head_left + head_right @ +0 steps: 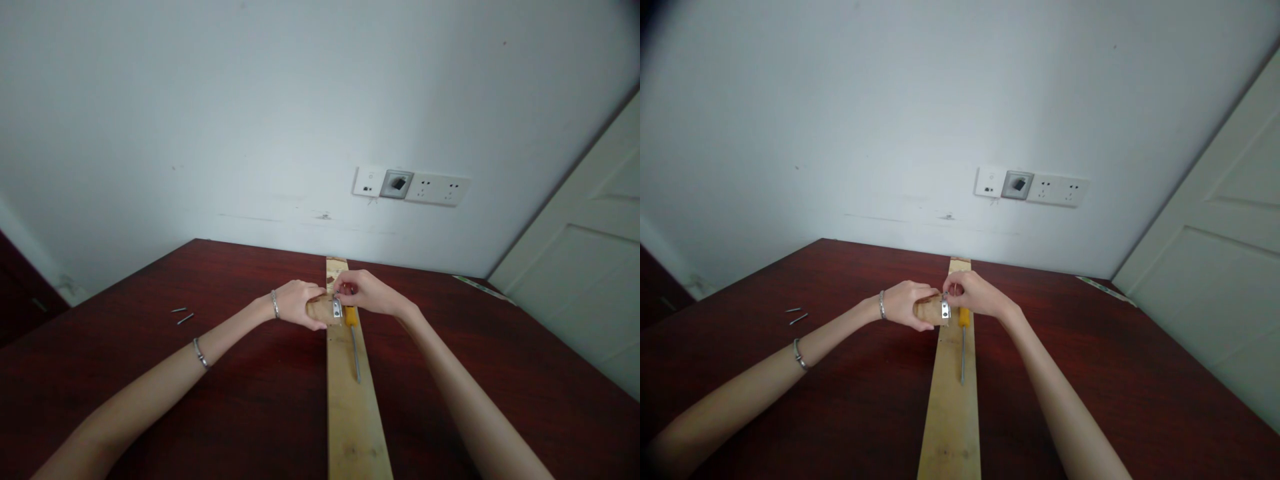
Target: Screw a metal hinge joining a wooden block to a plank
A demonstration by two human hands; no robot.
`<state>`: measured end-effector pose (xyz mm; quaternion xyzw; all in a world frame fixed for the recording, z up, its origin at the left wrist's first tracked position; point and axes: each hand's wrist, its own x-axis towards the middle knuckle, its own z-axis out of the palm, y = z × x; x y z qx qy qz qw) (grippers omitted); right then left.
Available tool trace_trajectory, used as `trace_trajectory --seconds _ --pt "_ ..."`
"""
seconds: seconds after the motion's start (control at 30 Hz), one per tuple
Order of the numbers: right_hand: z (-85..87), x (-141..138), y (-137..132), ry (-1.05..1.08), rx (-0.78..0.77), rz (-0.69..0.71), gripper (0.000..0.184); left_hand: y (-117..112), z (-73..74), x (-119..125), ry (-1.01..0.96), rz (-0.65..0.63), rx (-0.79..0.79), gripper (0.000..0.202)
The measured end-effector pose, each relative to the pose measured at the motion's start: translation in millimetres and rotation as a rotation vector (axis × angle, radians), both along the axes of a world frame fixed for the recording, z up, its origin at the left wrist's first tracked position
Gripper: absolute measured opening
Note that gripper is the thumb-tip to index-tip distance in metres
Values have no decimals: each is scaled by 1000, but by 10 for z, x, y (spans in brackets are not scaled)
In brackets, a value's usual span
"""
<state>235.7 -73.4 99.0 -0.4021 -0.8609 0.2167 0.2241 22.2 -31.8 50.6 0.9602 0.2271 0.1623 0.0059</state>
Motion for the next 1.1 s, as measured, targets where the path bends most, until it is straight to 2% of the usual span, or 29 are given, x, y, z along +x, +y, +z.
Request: trace_trajectory --seconds 0.33,0.5,0.77,1.1 --pt "-58 -47 8 -63 15 -55 7 -16 7 11 8 15 15 65" --pt "-16 -68 -18 -22 20 -36 4 -1 -7 7 9 35 -5 63" --pt "33 -55 -48 -123 42 -132 9 -5 1 0 10 42 -20 66" --pt "-63 -46 8 -120 -8 -42 13 -24 -34 32 -17 -13 -16 65"
